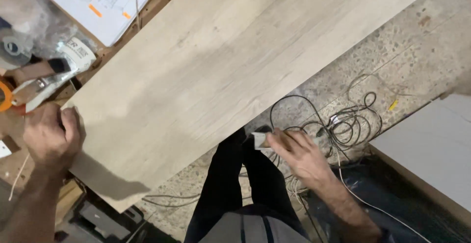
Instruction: Sanding the edge of a wood board and applying veneer edging using an iron and glue.
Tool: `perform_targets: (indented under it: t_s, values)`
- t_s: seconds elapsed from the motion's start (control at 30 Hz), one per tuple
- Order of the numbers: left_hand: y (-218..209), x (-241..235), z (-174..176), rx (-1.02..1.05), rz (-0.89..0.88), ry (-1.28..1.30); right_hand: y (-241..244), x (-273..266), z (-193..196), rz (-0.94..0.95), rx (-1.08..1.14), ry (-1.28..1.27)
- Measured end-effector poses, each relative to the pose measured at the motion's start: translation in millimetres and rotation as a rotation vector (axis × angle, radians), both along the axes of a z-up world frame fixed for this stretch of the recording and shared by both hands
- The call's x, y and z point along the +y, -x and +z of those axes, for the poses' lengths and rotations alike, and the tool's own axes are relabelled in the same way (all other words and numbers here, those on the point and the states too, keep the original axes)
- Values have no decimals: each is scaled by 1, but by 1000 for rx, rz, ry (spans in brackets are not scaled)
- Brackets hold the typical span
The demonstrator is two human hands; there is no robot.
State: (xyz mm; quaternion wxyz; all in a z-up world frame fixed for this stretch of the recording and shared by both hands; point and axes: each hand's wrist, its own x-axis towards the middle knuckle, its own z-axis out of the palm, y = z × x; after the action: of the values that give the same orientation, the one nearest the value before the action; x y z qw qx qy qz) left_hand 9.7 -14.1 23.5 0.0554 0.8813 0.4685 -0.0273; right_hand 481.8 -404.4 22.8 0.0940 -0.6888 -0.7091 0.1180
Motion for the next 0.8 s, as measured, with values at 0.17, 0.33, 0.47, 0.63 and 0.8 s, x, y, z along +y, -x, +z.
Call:
perform_targets:
  t_s: [0.17,0.33,0.47,0.63,0.8]
  values:
    - [-4,-6,1,87,-282,-248,-21,53,34,76,-39,84]
    - [10,-10,-9,65,-98,-266,-69,52,15,46,-177,165]
    - [5,-14,-10,153,-52,-240,-108,49,28,-51,-252,281]
    - [-54,-56,8,-16,108,-256,-131,30,60,-337,-191,334]
    - [-151,-141,29,-262,172,-138,-113,-51,71,-563,-13,581]
